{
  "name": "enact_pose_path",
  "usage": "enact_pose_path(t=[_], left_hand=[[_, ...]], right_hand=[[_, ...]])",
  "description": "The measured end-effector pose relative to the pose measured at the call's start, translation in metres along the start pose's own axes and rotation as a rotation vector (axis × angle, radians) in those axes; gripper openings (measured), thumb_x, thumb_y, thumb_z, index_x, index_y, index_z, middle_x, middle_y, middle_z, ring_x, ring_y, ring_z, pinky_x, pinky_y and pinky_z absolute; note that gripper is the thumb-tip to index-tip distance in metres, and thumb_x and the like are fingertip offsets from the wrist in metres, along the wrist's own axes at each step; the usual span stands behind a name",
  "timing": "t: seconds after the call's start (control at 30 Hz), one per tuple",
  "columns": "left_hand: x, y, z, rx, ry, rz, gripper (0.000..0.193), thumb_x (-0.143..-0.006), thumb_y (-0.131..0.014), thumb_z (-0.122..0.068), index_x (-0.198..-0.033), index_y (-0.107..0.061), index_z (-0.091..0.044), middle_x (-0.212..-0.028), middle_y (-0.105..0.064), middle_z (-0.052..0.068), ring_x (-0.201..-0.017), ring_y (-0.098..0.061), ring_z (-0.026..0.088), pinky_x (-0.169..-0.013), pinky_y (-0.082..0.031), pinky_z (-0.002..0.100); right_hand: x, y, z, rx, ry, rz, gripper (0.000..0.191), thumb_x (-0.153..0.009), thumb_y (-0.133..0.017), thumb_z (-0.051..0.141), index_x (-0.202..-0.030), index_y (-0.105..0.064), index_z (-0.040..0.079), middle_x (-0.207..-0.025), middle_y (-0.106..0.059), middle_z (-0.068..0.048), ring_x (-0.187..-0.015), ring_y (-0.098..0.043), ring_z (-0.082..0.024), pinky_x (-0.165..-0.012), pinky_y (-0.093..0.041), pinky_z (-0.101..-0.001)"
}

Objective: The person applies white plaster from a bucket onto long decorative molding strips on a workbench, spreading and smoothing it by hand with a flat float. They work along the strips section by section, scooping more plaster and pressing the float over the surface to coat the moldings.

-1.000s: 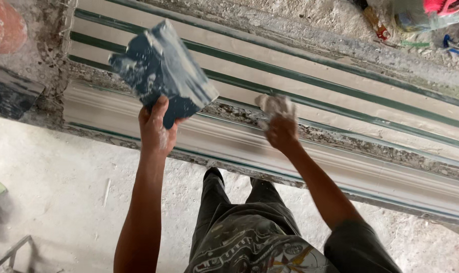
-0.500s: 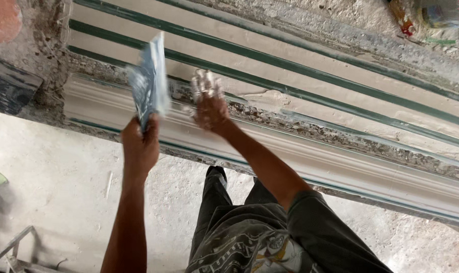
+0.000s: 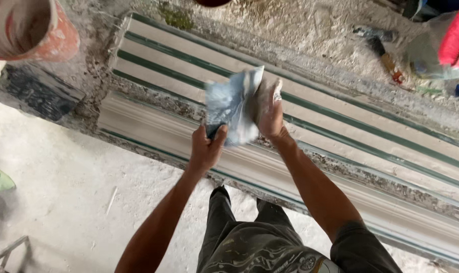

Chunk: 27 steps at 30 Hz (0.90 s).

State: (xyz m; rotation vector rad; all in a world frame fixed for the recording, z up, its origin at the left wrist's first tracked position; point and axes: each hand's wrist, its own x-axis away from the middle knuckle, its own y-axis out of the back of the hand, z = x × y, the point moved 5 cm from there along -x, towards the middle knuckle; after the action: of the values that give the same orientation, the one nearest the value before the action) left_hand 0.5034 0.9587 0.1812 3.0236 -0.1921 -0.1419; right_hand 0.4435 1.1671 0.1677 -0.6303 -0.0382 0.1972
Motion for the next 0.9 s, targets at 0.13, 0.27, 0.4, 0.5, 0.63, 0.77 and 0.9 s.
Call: enact_pose_path(t=[0.13, 0.27, 0.4, 0.5, 0.63, 0.77, 0.9], left_hand=[[0.006, -0.029, -0.023, 0.735, 0.45, -0.114, 0.016, -0.1, -0.071, -0.02, -0.111, -0.063, -0.01, -0.082, -0.06, -0.006, -0.064, -0.052, 0.004, -0.048, -0.04, 0.026], [0.011, -0.047, -0.046, 1.099, 0.726, -0.159, 0.019, -0.093, -0.064, -0.019, -0.11, -0.066, -0.01, -0.099, -0.07, 0.001, -0.084, -0.071, 0.011, -0.068, -0.06, 0.027], [-0.011, -0.046, -0.054, 1.337, 0.557, -0.064, 0.014, -0.106, -0.067, -0.012, -0.113, -0.063, 0.0, -0.108, -0.069, 0.012, -0.093, -0.069, 0.018, -0.076, -0.061, 0.027], [-0.015, -0.047, -0.037, 1.339, 0.766, -0.25, 0.015, -0.098, -0.063, -0.012, -0.107, -0.061, -0.001, -0.105, -0.068, 0.011, -0.091, -0.071, 0.018, -0.076, -0.066, 0.027], [-0.023, -0.043, -0.039, 1.219, 0.803, -0.273, 0.019, -0.096, -0.067, -0.015, -0.109, -0.062, -0.001, -0.103, -0.067, 0.012, -0.082, -0.072, 0.018, -0.063, -0.062, 0.026], [-0.038, -0.014, -0.043, 0.852, 0.773, -0.276, 0.029, -0.092, -0.071, -0.021, -0.115, -0.061, -0.007, -0.099, -0.067, 0.007, -0.072, -0.069, 0.014, -0.05, -0.054, 0.022], [-0.068, -0.001, -0.055, 0.361, 0.153, 0.0, 0.036, -0.116, -0.074, -0.02, -0.107, -0.057, 0.01, -0.08, -0.049, 0.014, -0.061, -0.043, 0.013, -0.049, -0.044, 0.025]], right_hand=[[-0.035, -0.017, 0.079, 0.447, 0.414, 0.216, 0.088, -0.105, -0.038, 0.068, -0.172, -0.011, 0.017, -0.176, -0.009, -0.009, -0.165, -0.011, -0.022, -0.137, -0.01, -0.0417], [-0.032, -0.051, 0.117, 0.621, 0.464, 0.286, 0.068, -0.118, -0.017, 0.057, -0.171, -0.018, 0.013, -0.177, -0.02, -0.011, -0.166, -0.016, -0.021, -0.137, -0.009, -0.0352], [0.01, -0.052, 0.1, 0.374, 0.244, 0.068, 0.074, -0.116, -0.023, 0.051, -0.168, -0.019, -0.002, -0.174, -0.023, -0.025, -0.163, -0.022, -0.038, -0.136, -0.018, -0.0463], [0.042, -0.048, 0.091, 0.953, 0.534, 0.102, 0.058, -0.119, -0.041, 0.03, -0.165, -0.019, 0.004, -0.172, -0.028, -0.023, -0.162, -0.03, -0.038, -0.134, -0.026, -0.0451], [0.071, -0.036, 0.082, 0.839, 0.696, 0.29, 0.05, -0.115, -0.025, 0.014, -0.164, -0.019, 0.006, -0.169, -0.021, -0.026, -0.16, -0.021, -0.041, -0.133, -0.019, -0.0498], [0.082, 0.002, 0.073, 1.105, -0.322, 0.022, 0.035, -0.107, -0.043, 0.022, -0.133, -0.062, 0.008, -0.149, -0.061, -0.021, -0.128, -0.067, -0.033, -0.11, -0.055, -0.043], [0.1, -0.01, 0.151, 1.138, 0.135, -0.231, 0.056, -0.109, -0.056, 0.046, -0.151, -0.051, 0.01, -0.151, -0.058, -0.021, -0.119, -0.062, -0.032, -0.097, -0.056, -0.0442]])
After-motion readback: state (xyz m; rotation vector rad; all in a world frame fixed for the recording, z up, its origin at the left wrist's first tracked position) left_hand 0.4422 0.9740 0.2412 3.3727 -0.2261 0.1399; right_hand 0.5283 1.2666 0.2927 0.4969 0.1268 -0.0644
